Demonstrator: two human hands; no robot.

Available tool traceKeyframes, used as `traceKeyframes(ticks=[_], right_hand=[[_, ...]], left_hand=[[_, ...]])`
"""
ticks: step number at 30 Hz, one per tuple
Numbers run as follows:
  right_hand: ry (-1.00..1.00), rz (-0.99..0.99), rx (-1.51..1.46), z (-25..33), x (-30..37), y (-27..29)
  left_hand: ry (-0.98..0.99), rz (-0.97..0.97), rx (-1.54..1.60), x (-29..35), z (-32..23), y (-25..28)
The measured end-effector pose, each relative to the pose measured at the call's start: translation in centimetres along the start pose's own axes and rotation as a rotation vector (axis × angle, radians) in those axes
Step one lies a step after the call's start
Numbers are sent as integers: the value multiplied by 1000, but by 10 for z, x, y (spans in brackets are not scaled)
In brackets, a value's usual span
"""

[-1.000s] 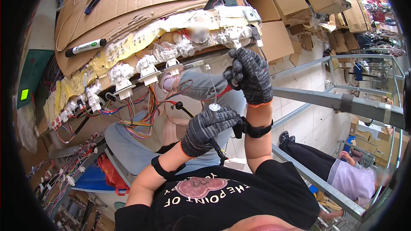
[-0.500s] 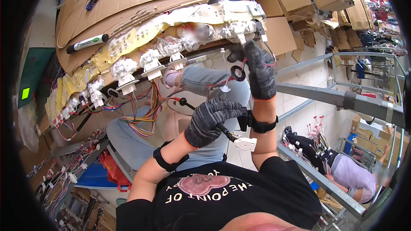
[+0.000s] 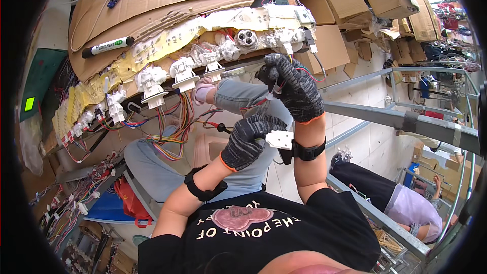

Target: Assembling a complex wire harness by connecting wires to a jig board in a factory setting.

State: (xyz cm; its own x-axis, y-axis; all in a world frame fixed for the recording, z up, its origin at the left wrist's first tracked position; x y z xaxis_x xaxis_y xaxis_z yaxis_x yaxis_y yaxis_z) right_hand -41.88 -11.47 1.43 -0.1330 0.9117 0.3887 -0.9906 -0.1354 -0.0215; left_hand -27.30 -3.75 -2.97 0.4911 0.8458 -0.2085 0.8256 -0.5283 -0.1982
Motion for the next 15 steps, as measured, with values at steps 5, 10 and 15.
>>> traceKeyframes(ticks=[5,10,15], right_hand=[[-118,-182,-575,-5,-3,-4],[-166,-311,-429,1,-5,-7],[-171,-370,-358,7,-3,-10]], left_hand=[[-87,-51,-223,-8,-7,-2],[-128,-521,-134,-3,4,-9],[-254,-528,-568,-3,-14,3]])
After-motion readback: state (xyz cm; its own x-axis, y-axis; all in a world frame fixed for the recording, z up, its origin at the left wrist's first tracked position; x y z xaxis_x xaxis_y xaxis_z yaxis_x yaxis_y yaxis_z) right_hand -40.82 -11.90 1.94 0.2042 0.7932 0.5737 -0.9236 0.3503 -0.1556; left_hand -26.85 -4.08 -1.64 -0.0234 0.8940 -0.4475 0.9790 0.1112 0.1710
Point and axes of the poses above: each hand's wrist, its own x-axis away from the middle knuckle, its own y-axis out of the back of the hand, z = x × y, the point moved 2 cm from there along -x, towards the middle knuckle, and after that the axes turned 10 degrees about -y, right-handed, at the moved point
